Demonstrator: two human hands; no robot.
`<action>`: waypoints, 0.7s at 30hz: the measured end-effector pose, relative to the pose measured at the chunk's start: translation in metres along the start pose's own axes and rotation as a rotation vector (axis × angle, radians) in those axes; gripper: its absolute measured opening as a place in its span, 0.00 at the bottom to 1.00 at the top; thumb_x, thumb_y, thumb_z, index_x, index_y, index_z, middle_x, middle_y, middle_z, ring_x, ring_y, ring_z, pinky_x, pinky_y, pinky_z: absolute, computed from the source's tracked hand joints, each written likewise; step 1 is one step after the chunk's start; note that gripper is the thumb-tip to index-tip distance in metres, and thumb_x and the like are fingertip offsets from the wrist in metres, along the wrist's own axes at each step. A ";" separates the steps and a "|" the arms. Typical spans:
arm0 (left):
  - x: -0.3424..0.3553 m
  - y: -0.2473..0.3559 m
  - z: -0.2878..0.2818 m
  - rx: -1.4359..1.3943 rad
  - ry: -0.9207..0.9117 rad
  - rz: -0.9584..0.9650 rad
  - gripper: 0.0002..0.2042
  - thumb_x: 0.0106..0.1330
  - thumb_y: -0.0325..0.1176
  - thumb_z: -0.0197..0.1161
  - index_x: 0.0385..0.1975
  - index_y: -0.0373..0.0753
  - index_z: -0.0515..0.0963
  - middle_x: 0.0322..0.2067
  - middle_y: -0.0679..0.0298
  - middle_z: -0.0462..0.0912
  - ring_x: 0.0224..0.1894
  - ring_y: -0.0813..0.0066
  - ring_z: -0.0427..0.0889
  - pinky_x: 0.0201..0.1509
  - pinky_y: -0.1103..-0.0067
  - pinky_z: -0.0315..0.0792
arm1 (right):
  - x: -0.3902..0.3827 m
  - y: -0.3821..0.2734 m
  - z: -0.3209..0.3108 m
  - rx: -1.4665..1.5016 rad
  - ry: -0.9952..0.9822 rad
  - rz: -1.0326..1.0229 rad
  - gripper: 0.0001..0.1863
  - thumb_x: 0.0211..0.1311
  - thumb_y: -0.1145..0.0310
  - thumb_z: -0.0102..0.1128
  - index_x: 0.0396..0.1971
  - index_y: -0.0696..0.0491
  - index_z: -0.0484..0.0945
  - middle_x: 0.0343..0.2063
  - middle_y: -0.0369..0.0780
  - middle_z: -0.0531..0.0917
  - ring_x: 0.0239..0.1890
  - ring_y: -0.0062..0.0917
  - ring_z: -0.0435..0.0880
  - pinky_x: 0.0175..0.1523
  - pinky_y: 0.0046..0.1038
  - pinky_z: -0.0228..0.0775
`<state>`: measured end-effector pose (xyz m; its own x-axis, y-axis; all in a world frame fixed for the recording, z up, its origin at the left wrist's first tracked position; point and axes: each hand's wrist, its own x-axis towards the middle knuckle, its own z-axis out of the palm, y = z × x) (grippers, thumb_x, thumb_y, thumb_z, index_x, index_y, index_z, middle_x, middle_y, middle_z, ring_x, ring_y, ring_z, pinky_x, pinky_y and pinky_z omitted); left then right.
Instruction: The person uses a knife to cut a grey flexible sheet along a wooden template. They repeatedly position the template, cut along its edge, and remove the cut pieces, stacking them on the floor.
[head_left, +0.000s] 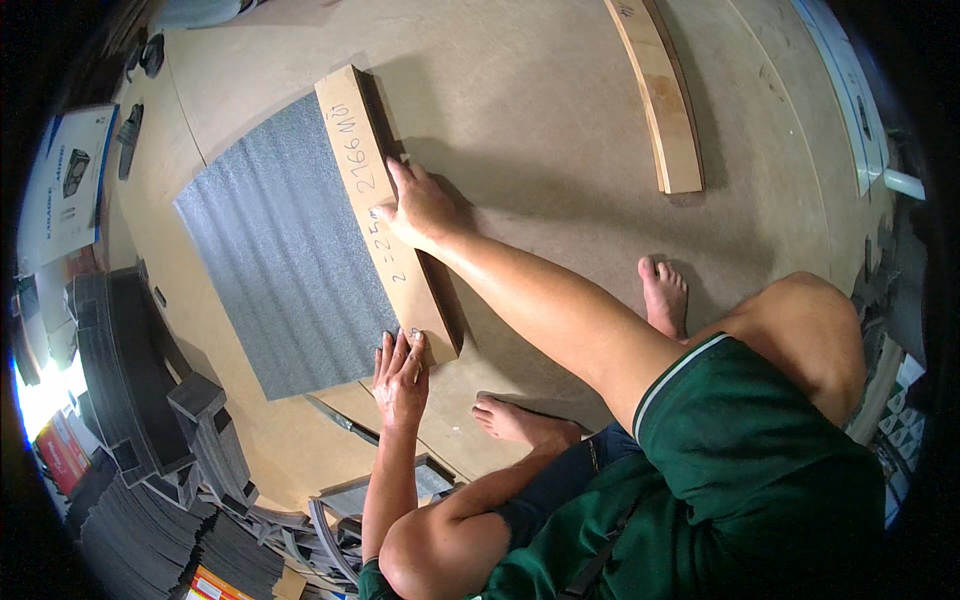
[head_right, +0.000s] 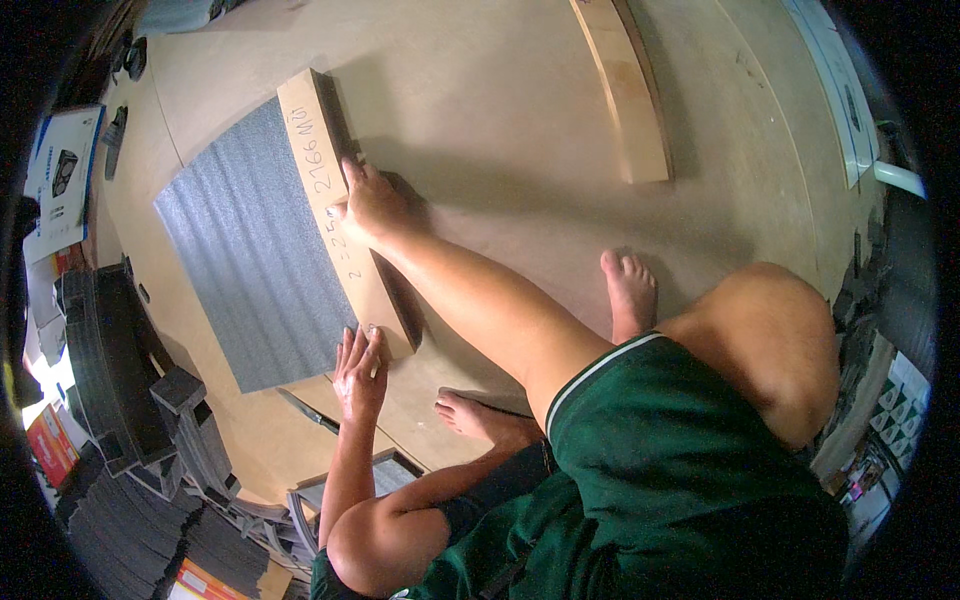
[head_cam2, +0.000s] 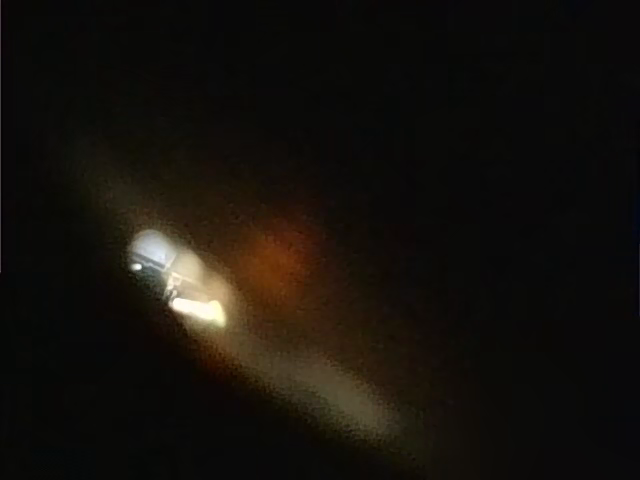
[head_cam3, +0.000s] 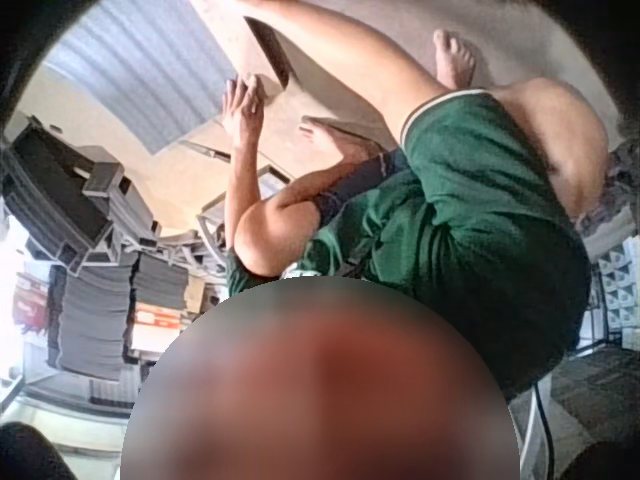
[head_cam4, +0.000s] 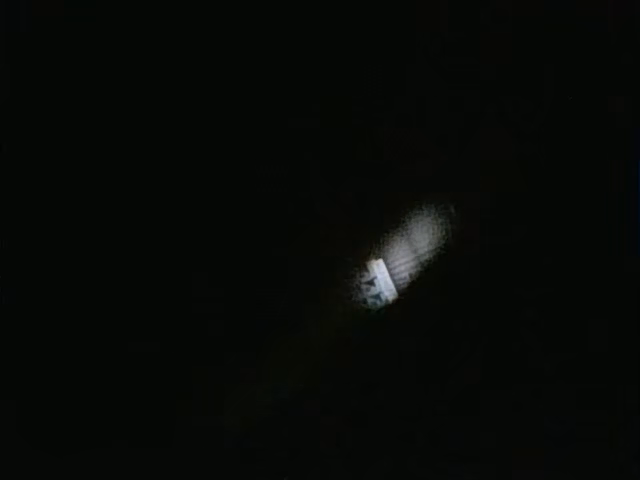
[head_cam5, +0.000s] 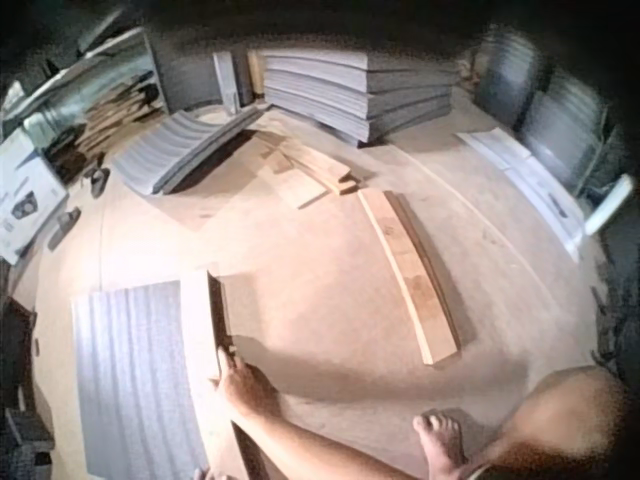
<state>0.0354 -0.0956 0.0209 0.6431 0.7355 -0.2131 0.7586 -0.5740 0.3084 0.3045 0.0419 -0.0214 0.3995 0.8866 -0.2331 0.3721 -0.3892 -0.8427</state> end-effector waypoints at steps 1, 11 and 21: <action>0.001 0.000 0.000 0.003 0.014 -0.003 0.26 0.65 0.27 0.71 0.65 0.52 0.83 0.66 0.53 0.82 0.70 0.42 0.77 0.74 0.54 0.71 | 0.000 -0.001 -0.001 -0.024 -0.027 0.017 0.48 0.64 0.58 0.75 0.78 0.59 0.60 0.63 0.57 0.75 0.67 0.51 0.77 0.72 0.46 0.71; 0.002 0.001 -0.001 -0.019 0.024 -0.010 0.25 0.65 0.28 0.71 0.64 0.49 0.83 0.67 0.55 0.81 0.72 0.43 0.75 0.75 0.55 0.71 | 0.036 -0.038 -0.029 -0.873 -0.274 -0.452 0.42 0.60 0.38 0.73 0.73 0.37 0.74 0.76 0.39 0.69 0.79 0.36 0.62 0.84 0.65 0.33; 0.002 0.008 -0.010 -0.024 0.028 -0.040 0.28 0.65 0.32 0.73 0.68 0.55 0.80 0.69 0.57 0.79 0.73 0.44 0.73 0.76 0.51 0.68 | 0.010 -0.103 -0.022 -1.464 -0.548 -0.343 0.80 0.34 0.22 0.79 0.80 0.61 0.53 0.78 0.52 0.61 0.81 0.45 0.56 0.83 0.66 0.17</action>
<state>0.0412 -0.0954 0.0317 0.6091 0.7676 -0.1995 0.7805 -0.5356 0.3225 0.2886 0.0857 0.0735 -0.0830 0.8316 -0.5492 0.9512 0.2304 0.2053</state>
